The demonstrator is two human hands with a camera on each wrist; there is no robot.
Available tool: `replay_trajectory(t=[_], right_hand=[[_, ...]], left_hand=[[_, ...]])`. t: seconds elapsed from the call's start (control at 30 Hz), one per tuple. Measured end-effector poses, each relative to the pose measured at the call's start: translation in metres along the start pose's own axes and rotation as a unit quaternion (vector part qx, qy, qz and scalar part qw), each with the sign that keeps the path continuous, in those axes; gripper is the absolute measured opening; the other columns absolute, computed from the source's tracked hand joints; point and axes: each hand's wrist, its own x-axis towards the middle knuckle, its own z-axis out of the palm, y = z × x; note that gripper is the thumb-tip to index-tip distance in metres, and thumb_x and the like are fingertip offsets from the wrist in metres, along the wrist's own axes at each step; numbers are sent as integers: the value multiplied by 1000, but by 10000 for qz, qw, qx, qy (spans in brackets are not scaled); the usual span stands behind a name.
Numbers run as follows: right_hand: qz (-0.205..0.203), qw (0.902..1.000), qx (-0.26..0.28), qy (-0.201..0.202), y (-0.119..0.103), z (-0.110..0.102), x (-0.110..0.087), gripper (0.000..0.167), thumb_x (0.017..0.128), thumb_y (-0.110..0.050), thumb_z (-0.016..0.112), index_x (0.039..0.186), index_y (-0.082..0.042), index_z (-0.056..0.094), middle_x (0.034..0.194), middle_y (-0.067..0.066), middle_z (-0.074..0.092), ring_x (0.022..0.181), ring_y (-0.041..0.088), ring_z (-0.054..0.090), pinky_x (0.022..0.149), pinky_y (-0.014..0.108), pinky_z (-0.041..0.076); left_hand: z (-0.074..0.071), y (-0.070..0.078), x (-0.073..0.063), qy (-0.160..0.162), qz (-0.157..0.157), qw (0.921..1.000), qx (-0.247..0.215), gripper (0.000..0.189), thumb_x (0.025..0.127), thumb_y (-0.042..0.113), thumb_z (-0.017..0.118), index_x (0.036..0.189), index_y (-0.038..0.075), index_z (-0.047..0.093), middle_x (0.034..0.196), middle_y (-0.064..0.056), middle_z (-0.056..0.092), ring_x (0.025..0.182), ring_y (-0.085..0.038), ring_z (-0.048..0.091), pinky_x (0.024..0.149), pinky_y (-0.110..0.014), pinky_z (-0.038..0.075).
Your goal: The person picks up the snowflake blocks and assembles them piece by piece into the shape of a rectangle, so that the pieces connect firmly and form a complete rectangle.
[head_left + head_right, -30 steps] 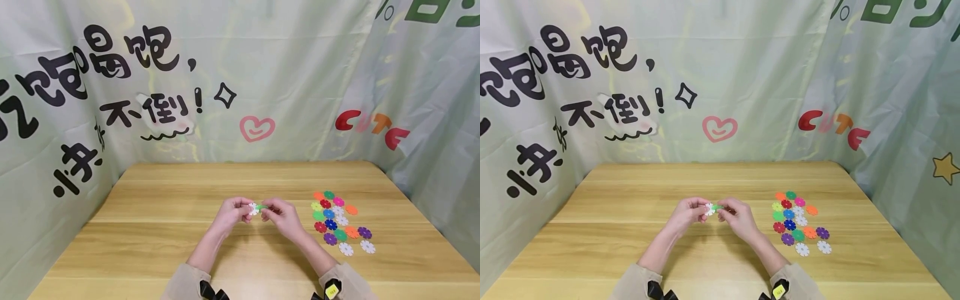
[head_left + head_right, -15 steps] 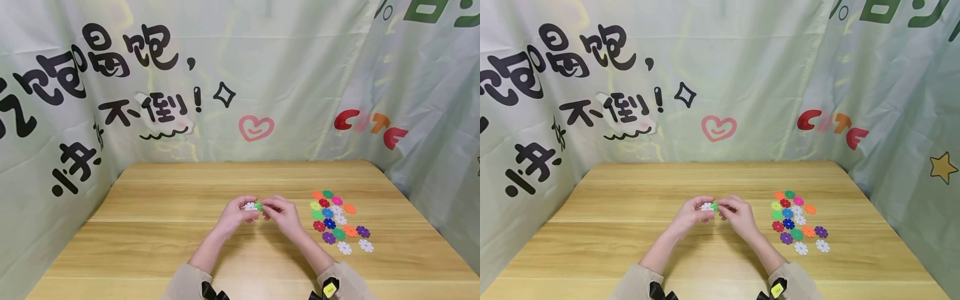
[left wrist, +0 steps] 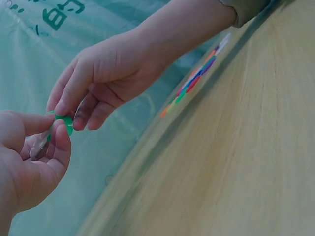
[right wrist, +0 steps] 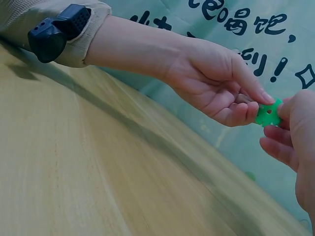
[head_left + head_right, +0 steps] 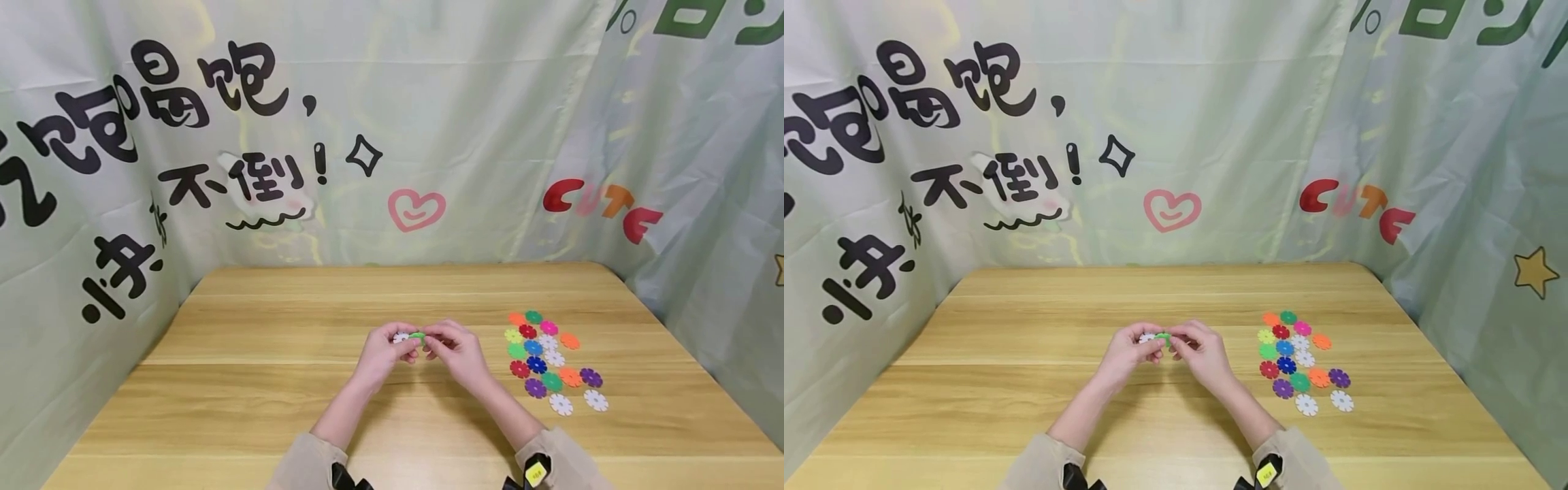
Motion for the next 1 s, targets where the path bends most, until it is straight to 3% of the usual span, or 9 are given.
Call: replay_trajectory(t=[0.07,0.27,0.4,0.53,0.63,0.73,0.87,1.0], right_hand=[[85,9998,-172,-9,-6,-1,2,15,83,13,59,97,12,63,83,21,59,67,32,60,55,40,55],[517,9971,-551,-94,-30,-10,7,18,85,10,58,103,13,60,81,19,61,68,11,58,58,35,55],[786,9955,-498,-158,-30,-24,9,21,88,7,56,108,13,58,84,24,60,71,26,60,61,32,55],[1047,9937,-371,-149,-17,-43,8,22,89,6,55,109,14,57,86,28,59,74,31,61,62,31,55],[1216,9921,-297,-26,1,-62,4,23,90,2,57,110,12,57,88,26,60,75,18,62,63,32,55],[1364,9900,-290,189,15,-81,-2,27,90,-5,59,112,10,58,90,21,62,76,14,63,65,31,55],[1516,9859,-491,501,21,-106,-9,33,90,-11,61,114,12,56,91,16,64,77,8,62,65,26,55],[1765,9786,-848,632,22,-132,-17,39,91,-17,60,116,12,54,93,7,65,79,11,62,68,22,53]], left_hand=[[-1,-1,1,62,20,10000,8,23,82,-4,64,101,-14,58,78,-7,61,62,-11,59,58,-22,53],[-4,0,1,144,84,9998,127,23,80,-4,66,99,-14,57,78,-8,61,61,-11,58,56,-21,52],[-4,1,0,205,71,9997,139,24,80,-3,67,99,-14,57,77,-8,61,59,-10,57,54,-20,51],[-5,1,0,286,72,9996,5,23,80,-4,66,99,-15,57,73,-5,60,57,-9,56,52,-19,50],[-7,0,1,332,109,9994,-66,23,80,-5,65,98,-16,56,72,-4,59,57,-8,55,51,-18,49],[-8,0,2,359,130,9992,-75,22,81,-4,65,97,-15,56,71,-4,58,57,-8,55,51,-18,49],[-8,-2,3,326,140,9993,-108,19,80,-5,65,95,-15,56,70,-4,58,56,-8,55,52,-18,49],[-6,-3,3,268,129,9995,-116,18,80,-6,65,93,-15,55,70,-6,59,55,-8,55,51,-18,48]])
